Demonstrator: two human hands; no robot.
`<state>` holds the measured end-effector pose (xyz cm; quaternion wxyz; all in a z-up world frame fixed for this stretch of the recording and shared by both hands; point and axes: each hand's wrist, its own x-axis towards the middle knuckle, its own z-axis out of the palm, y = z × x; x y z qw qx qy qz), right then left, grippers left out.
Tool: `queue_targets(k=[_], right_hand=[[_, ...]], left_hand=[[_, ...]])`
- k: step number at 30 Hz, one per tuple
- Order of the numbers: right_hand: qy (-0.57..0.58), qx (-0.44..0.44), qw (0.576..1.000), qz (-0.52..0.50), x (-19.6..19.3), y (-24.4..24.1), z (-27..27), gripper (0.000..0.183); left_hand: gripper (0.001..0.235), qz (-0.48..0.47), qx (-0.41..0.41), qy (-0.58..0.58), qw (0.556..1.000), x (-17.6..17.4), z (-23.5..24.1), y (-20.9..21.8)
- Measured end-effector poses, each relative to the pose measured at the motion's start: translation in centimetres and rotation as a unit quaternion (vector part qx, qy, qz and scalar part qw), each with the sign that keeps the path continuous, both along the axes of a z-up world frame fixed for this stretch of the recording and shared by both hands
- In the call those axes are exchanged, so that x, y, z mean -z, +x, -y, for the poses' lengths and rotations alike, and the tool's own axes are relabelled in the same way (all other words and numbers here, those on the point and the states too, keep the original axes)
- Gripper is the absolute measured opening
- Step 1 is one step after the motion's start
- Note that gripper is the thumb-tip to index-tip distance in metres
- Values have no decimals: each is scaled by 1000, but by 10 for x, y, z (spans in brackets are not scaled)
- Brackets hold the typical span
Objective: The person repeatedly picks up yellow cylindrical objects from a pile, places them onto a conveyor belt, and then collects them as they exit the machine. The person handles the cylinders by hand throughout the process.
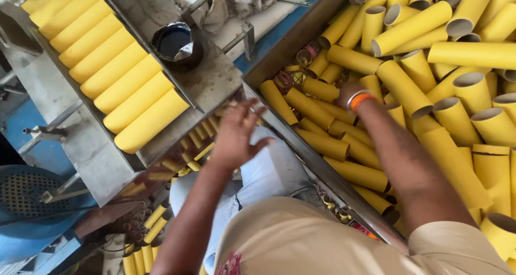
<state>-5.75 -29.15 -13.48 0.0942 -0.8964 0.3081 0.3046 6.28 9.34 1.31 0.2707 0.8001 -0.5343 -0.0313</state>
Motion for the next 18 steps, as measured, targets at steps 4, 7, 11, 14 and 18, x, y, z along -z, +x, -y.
queue_targets(k=[4,7,11,14,18], right_hand=[[-21,120,988,100,41,-45,-21,81],[15,228,933,277,64,-73,-35,99],[73,272,861,423,84,-72,-60,110],[175,401,807,397,93,-54,-72,111],[228,497,688,477,111,-34,-85,104]], left_hand=[[75,-13,34,13,999,9,18,-21],[71,17,31,40,999,17,22,-24],[65,20,55,38,998,23,36,-29],[61,13,72,17,997,26,43,-28],[59,-6,69,-11,998,30,38,-27]])
